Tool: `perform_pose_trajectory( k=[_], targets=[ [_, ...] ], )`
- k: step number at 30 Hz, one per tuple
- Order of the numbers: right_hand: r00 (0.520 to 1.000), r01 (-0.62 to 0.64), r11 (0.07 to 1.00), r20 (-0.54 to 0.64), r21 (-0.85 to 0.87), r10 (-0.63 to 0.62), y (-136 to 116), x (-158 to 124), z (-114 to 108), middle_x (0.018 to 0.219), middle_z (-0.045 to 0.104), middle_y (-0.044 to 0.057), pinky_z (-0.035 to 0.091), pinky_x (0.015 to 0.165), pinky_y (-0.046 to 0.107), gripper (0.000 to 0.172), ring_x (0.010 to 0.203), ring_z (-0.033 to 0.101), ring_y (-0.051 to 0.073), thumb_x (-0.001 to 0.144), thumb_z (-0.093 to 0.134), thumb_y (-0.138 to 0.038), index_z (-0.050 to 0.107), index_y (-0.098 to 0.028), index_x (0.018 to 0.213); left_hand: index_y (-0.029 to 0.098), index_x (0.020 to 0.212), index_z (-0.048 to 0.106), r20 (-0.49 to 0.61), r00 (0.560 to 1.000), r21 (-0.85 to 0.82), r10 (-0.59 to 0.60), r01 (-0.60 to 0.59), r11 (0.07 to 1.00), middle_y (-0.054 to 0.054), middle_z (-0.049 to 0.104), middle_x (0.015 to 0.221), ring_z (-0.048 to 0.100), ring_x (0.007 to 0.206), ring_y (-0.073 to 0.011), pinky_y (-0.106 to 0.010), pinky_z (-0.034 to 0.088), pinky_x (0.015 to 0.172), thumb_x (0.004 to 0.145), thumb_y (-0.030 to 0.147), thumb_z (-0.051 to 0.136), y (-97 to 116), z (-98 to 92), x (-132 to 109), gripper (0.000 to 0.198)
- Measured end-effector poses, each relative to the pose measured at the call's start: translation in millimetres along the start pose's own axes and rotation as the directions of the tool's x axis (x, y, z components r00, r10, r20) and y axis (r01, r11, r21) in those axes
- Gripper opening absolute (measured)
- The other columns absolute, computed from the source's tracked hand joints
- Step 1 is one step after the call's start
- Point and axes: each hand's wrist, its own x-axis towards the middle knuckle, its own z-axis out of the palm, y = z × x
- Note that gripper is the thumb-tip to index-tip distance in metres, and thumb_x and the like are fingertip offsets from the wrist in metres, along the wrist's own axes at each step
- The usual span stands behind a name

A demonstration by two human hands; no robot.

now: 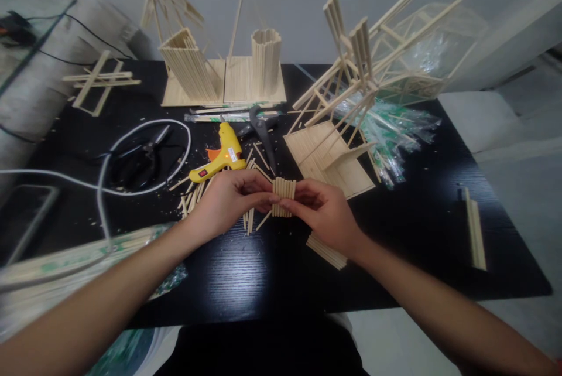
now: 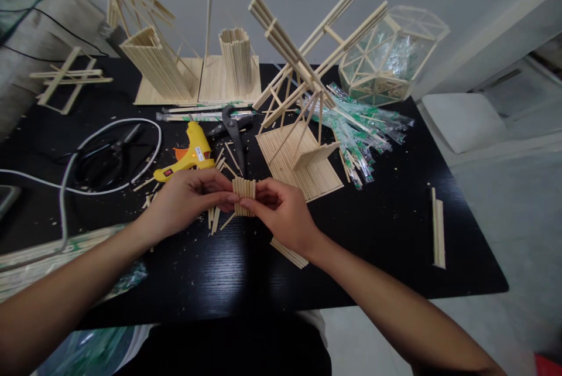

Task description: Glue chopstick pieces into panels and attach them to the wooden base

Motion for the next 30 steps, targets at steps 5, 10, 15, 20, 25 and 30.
perform_pose_trajectory(
  k=[5,10,15,20,25,30],
  targets=[
    [0.997,0.048,0.998,-0.053,-0.043,-0.05,-1,0,-3,0.087,0.08,0.003,0.064,0.076,0.034,0.02,0.08,0.077,0.019,0.081,0.085,-0.035,0.073,-0.021,0.09,0.017,0.092,0.077,0.007,0.997,0.067,0.08,-0.08,0.995,0.0,0.077,0.077,0.073,0.07,-0.0112,-0.018,0.059,0.067,0.085,0.028,0.081,-2,-7.0,0,0.013],
    [0.989,0.127,0.985,-0.057,-0.114,-0.134,-2,1,-6,0.086,0.079,0.002,0.062,0.076,0.033,0.015,0.08,0.076,0.018,0.082,0.084,-0.031,0.074,-0.022,0.089,0.021,0.098,0.079,0.041,0.964,0.354,0.261,-0.258,0.899,0.001,0.077,0.085,0.07,0.074,-0.011,-0.02,0.055,0.068,0.089,0.03,0.079,-7,-13.0,-1,0.013],
    [0.967,0.227,0.933,-0.046,-0.279,-0.249,3,0,-6,0.082,0.078,0.0,0.059,0.069,0.029,0.013,0.072,0.073,0.016,0.086,0.082,-0.031,0.076,-0.023,0.094,0.02,0.101,0.076,0.198,0.855,0.522,0.479,-0.506,0.687,0.0,0.076,0.09,0.07,0.083,-0.0128,-0.024,0.053,0.077,0.097,0.026,0.071,-10,-13.4,-1,0.009],
    [0.941,0.275,0.878,-0.077,-0.391,-0.329,5,2,-8,0.083,0.077,0.001,0.058,0.067,0.03,0.012,0.071,0.072,0.017,0.087,0.081,-0.032,0.076,-0.023,0.094,0.019,0.102,0.072,0.237,0.821,0.594,0.52,-0.546,0.591,-0.001,0.073,0.09,0.067,0.08,-0.0135,-0.025,0.05,0.073,0.099,0.025,0.068,-13,-16.1,-1,0.008],
    [0.941,0.233,0.897,-0.147,-0.377,-0.306,3,6,-10,0.083,0.077,0.001,0.061,0.07,0.031,0.013,0.073,0.074,0.018,0.087,0.079,-0.031,0.074,-0.022,0.094,0.017,0.09,0.065,0.374,0.829,0.716,0.415,-0.543,0.438,-0.002,0.065,0.081,0.06,0.077,-0.0191,-0.033,0.045,0.073,0.097,0.029,0.068,-12,-9.9,-2,0.014],
    [0.944,0.217,0.911,-0.164,-0.351,-0.288,5,6,-10,0.086,0.077,0.001,0.062,0.072,0.031,0.014,0.074,0.075,0.019,0.086,0.08,-0.03,0.073,-0.022,0.095,0.017,0.091,0.06,0.329,0.869,0.75,0.369,-0.478,0.457,-0.001,0.062,0.079,0.057,0.077,-0.02,-0.035,0.042,0.076,0.091,0.009,0.061,-11,-5.7,-2,0.009]
  ],
)
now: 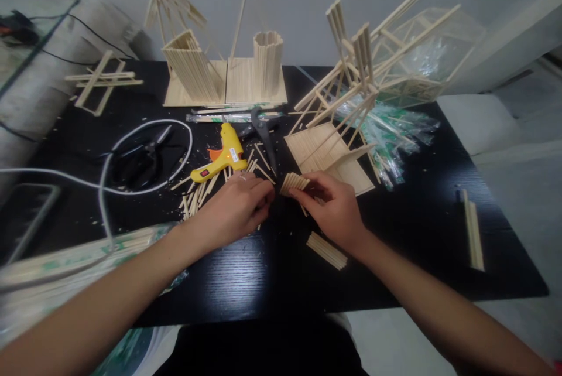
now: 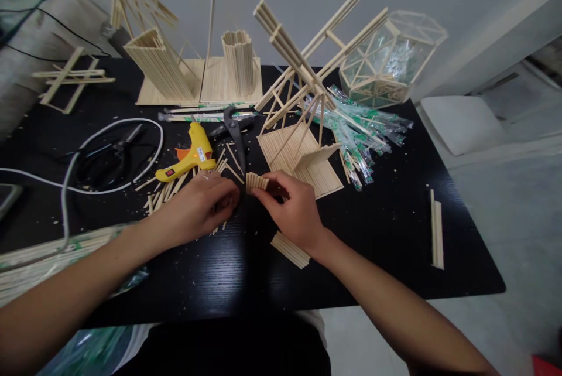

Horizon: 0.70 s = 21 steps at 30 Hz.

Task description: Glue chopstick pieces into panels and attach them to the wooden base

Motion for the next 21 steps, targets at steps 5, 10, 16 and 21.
perform_pose_trajectory(
  k=[5,10,16,21],
  targets=[
    [0.998,0.016,1.0,0.061,-0.025,-0.014,1.5,-1.9,1.0,0.084,0.078,0.0,0.06,0.072,0.031,0.011,0.075,0.075,0.018,0.087,0.081,-0.028,0.074,-0.023,0.094,0.017,0.094,0.062,-0.099,0.994,-0.039,-0.039,0.036,0.999,-0.001,0.062,0.082,0.058,0.079,-0.0197,-0.035,0.043,0.077,0.093,0.013,0.064,-5.7,0.4,-2.0,0.005],
    [0.987,0.132,0.986,0.106,-0.101,-0.121,-0.1,-4.3,3.5,0.085,0.079,0.0,0.057,0.068,0.028,0.009,0.072,0.074,0.016,0.089,0.08,-0.026,0.077,-0.023,0.096,0.017,0.106,0.069,-0.176,0.984,-0.062,0.032,-0.043,0.997,-0.005,0.069,0.094,0.063,0.087,-0.0207,-0.035,0.047,0.081,0.098,0.022,0.067,-5.1,1.5,-2.1,0.01],
    [0.973,0.21,0.961,0.13,-0.181,-0.188,-0.1,-5.3,3.6,0.086,0.08,-0.001,0.058,0.071,0.028,0.008,0.074,0.075,0.016,0.092,0.077,-0.027,0.077,-0.024,0.099,0.017,0.099,0.071,-0.215,0.969,-0.036,0.118,-0.128,0.991,-0.004,0.071,0.087,0.065,0.081,-0.0185,-0.032,0.049,0.078,0.102,0.024,0.063,-8.3,4.7,-2.3,0.011],
    [0.975,0.198,0.962,0.136,-0.187,-0.174,0.6,-5.9,3.6,0.086,0.081,-0.002,0.06,0.071,0.03,0.005,0.073,0.075,0.017,0.092,0.077,-0.029,0.078,-0.027,0.096,0.018,0.1,0.07,-0.186,0.976,-0.033,0.108,-0.116,0.993,-0.004,0.071,0.087,0.065,0.082,-0.0186,-0.033,0.051,0.079,0.104,0.025,0.058,-8.7,4.7,-3.9,0.014]
  ],
)
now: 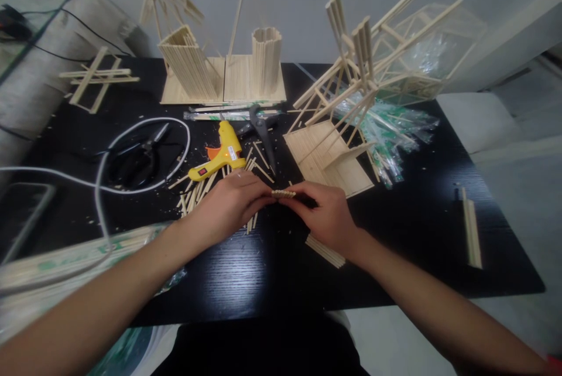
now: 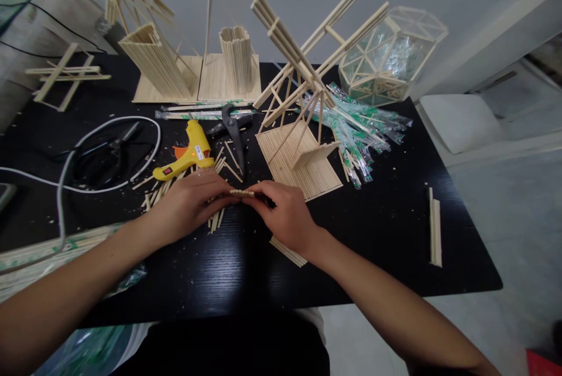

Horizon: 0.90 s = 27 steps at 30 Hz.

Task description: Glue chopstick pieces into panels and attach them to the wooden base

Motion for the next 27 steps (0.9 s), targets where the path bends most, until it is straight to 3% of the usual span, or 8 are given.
perform_pose_trajectory(
  k=[11,27],
  targets=[
    [0.999,0.023,1.0,-0.036,0.019,-0.023,-3.1,0.0,0.1,0.085,0.082,-0.003,0.059,0.071,0.028,0.007,0.073,0.076,0.017,0.088,0.081,-0.023,0.079,-0.027,0.095,0.017,0.1,0.071,-0.012,1.0,-0.056,-0.002,0.001,0.998,-0.004,0.072,0.086,0.065,0.08,-0.0171,-0.03,0.053,0.076,0.104,0.021,0.058,3.4,-1.2,4.3,0.014],
    [1.0,-0.013,1.0,-0.005,0.01,0.013,-1.8,-0.2,0.0,0.086,0.082,-0.002,0.06,0.071,0.031,0.004,0.073,0.076,0.018,0.092,0.077,-0.031,0.079,-0.029,0.095,0.017,0.103,0.072,-0.015,1.0,-0.055,0.006,-0.007,0.998,-0.005,0.073,0.088,0.066,0.082,-0.0176,-0.032,0.054,0.076,0.105,0.024,0.057,3.1,-1.8,3.6,0.016]
  ],
)
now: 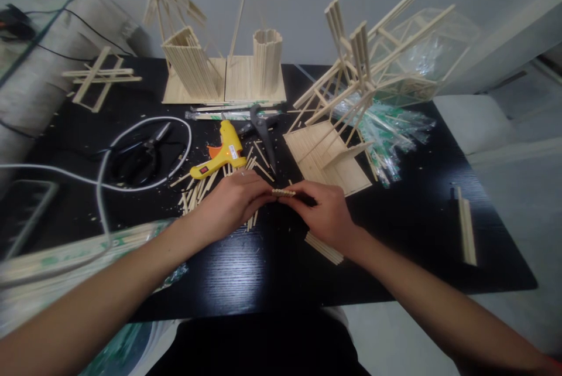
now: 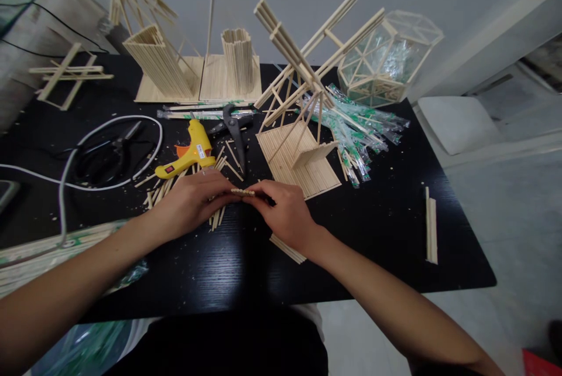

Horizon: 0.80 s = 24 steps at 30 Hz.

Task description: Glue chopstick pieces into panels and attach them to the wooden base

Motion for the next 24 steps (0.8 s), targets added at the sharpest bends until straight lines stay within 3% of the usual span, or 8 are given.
perform_pose_trajectory(
  k=[13,18,24],
  targets=[
    [1.0,0.022,1.0,0.022,-0.018,-0.022,0.8,2.1,-0.9,0.085,0.081,-0.001,0.058,0.07,0.029,0.007,0.071,0.074,0.017,0.094,0.075,-0.031,0.078,-0.026,0.097,0.016,0.099,0.071,0.03,1.0,0.016,-0.001,0.0,1.0,-0.004,0.07,0.086,0.063,0.081,-0.0176,-0.031,0.051,0.076,0.103,0.022,0.06,-0.9,-1.1,1.3,0.013],
    [0.997,0.033,0.999,0.067,0.014,-0.034,2.6,4.4,-3.6,0.09,0.081,-0.001,0.06,0.077,0.031,0.007,0.079,0.076,0.018,0.094,0.075,-0.03,0.077,-0.026,0.099,0.016,0.101,0.071,0.033,0.999,0.014,0.026,-0.027,1.0,-0.004,0.07,0.085,0.063,0.08,-0.0177,-0.031,0.051,0.075,0.105,0.024,0.056,-0.5,-2.5,0.8,0.018],
    [0.997,0.03,0.992,0.063,0.125,-0.038,-3.8,9.8,-9.3,0.097,0.08,0.001,0.061,0.08,0.033,0.027,0.086,0.076,0.019,0.081,0.089,-0.033,0.076,-0.025,0.103,0.016,0.111,0.071,0.039,0.998,-0.015,0.042,-0.042,0.999,-0.005,0.071,0.091,0.063,0.084,-0.0183,-0.031,0.05,0.077,0.103,0.021,0.059,-2.4,-2.4,0.3,0.015]
  ],
)
